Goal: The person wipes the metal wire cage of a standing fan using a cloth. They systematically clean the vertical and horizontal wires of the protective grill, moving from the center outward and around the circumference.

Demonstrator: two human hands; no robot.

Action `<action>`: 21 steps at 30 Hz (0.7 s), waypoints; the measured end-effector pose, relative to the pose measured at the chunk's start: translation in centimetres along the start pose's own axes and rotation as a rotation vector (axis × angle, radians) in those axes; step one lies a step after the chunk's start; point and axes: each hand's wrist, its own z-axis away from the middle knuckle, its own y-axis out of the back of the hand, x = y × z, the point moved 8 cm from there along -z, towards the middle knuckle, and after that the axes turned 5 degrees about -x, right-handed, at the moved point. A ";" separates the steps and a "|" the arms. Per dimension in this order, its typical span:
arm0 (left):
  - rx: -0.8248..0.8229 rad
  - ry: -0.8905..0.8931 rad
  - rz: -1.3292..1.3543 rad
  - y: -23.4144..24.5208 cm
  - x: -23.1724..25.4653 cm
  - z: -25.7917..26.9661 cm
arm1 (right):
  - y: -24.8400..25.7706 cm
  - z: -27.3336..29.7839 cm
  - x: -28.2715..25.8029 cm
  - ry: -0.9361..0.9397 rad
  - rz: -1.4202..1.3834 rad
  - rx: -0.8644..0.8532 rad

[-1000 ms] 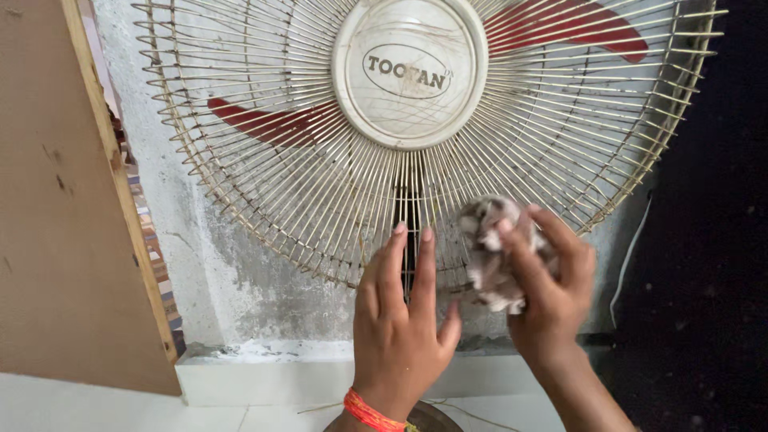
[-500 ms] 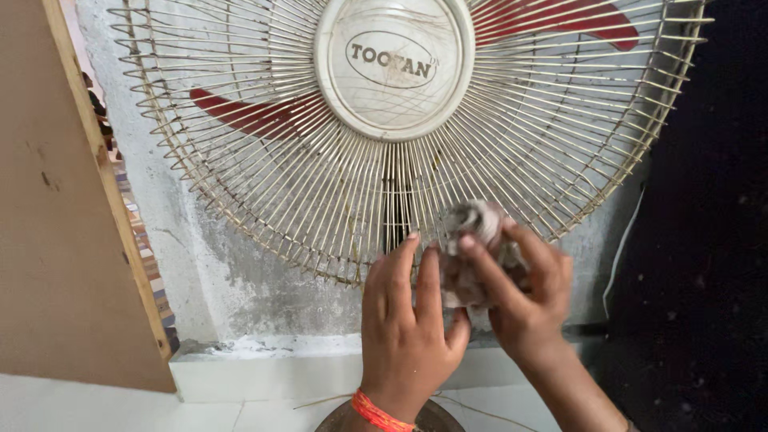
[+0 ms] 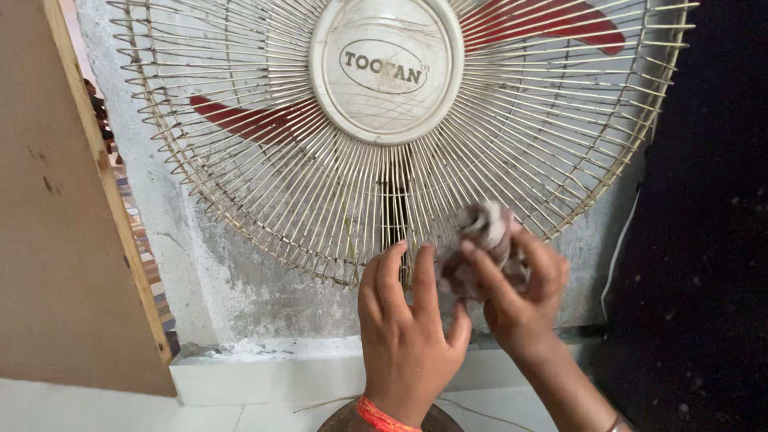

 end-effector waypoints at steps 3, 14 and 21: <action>0.009 -0.019 0.001 0.5 0.3 -0.1 | -0.4 2.4 0.4 0.112 -0.059 -0.076; -0.017 0.004 -0.094 -0.5 -0.5 0.2 | 0.8 2.1 4.6 -0.140 0.034 0.067; -0.020 0.007 -0.095 -0.8 -0.7 0.1 | 1.1 1.1 0.0 0.063 -0.052 -0.026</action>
